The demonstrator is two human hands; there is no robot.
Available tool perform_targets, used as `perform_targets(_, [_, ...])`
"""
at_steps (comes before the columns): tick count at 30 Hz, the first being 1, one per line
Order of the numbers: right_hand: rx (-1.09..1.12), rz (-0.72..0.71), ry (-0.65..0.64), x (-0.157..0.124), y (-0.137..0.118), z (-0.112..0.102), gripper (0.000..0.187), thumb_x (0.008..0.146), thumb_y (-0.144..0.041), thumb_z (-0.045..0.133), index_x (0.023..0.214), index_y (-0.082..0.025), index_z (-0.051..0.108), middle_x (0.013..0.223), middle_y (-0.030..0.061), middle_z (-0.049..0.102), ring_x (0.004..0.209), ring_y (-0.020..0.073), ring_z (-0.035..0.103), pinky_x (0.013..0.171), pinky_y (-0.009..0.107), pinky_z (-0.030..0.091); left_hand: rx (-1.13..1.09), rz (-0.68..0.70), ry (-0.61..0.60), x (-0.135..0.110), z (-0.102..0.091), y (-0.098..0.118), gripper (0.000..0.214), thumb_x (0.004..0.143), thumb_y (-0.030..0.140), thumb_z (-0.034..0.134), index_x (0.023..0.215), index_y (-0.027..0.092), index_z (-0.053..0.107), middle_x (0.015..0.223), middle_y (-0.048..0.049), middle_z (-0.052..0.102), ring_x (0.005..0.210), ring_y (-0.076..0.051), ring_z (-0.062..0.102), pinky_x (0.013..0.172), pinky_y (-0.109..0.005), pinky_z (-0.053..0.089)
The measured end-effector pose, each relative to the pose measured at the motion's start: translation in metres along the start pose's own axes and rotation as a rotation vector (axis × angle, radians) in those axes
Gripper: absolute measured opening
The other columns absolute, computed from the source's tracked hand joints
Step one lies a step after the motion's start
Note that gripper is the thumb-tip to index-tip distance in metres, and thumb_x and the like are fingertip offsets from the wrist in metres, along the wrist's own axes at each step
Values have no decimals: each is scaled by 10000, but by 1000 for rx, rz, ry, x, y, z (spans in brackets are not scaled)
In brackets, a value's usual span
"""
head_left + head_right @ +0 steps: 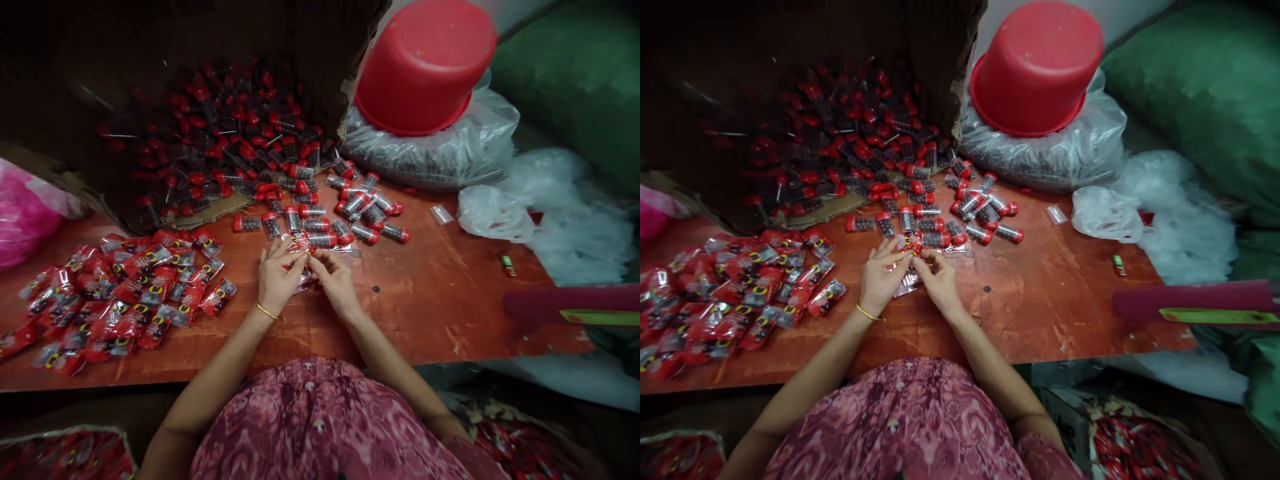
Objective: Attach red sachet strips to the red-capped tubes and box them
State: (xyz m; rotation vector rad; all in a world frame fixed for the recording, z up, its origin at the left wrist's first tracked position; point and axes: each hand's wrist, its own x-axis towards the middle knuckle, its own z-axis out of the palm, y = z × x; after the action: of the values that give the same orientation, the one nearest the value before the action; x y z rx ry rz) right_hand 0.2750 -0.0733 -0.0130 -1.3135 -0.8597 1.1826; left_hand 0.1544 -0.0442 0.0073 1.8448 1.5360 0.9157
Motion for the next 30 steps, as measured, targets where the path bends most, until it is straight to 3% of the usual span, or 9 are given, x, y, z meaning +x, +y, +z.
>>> perform_targets(2, [46, 5, 35, 1, -1, 5, 337, 667, -459, 675, 849, -200, 558, 682, -42, 572, 529, 84, 503, 444, 201, 435, -64, -3, 19, -2, -1, -1, 177, 785, 268, 605, 916, 277, 723, 1227, -67, 609, 1237, -266, 477, 1063, -557, 255])
perform_targets(6, [17, -141, 116, 0, -3, 6, 236, 674, -370, 686, 708, -188, 540, 670, -44, 551, 587, 81, 503, 578, 222, 454, -173, -2, 48, -3, 1, -6, 181, 774, 271, 613, 905, 233, 732, 1201, -100, 623, 1196, -251, 520, 1037, -475, 349])
perform_targets(11, [-90, -290, 220, -3, -5, 6, 192, 678, -300, 690, 789, -190, 579, 711, -31, 579, 604, 91, 513, 591, 234, 438, -201, -12, 73, -3, 4, -7, 194, 770, 283, 615, 905, 212, 735, 1195, -120, 625, 1169, -260, 542, 1031, -465, 367])
perform_targets(16, [-97, -291, 226, -2, -4, 6, 200, 668, -297, 693, 768, -189, 558, 710, -28, 576, 615, 97, 525, 592, 238, 445, -200, 35, 96, -5, 6, -4, 199, 790, 292, 594, 907, 213, 734, 1181, -117, 634, 1162, -246, 547, 1029, -450, 373])
perform_targets(21, [-61, -304, 261, -2, -4, 7, 274, 669, -295, 694, 875, -205, 538, 769, -26, 580, 618, 94, 531, 573, 235, 454, -205, 35, 134, -9, 8, -6, 192, 800, 291, 586, 908, 227, 731, 1198, -99, 630, 1169, -229, 540, 1011, -435, 395])
perform_targets(25, [-142, -309, 185, -6, -5, 8, 167, 704, -310, 665, 793, -194, 585, 735, -10, 596, 656, 118, 551, 634, 268, 478, -190, 30, 140, -12, 6, -2, 195, 808, 294, 577, 906, 223, 730, 1208, -102, 623, 1150, -228, 553, 1013, -444, 385])
perform_targets(30, [-291, -404, 246, -8, -6, 3, 185, 748, -305, 644, 905, -210, 624, 883, 34, 620, 760, 144, 564, 715, 298, 484, -100, 31, 124, -13, 2, 2, 181, 802, 291, 587, 908, 248, 727, 1226, -87, 612, 1188, -246, 521, 1021, -476, 362])
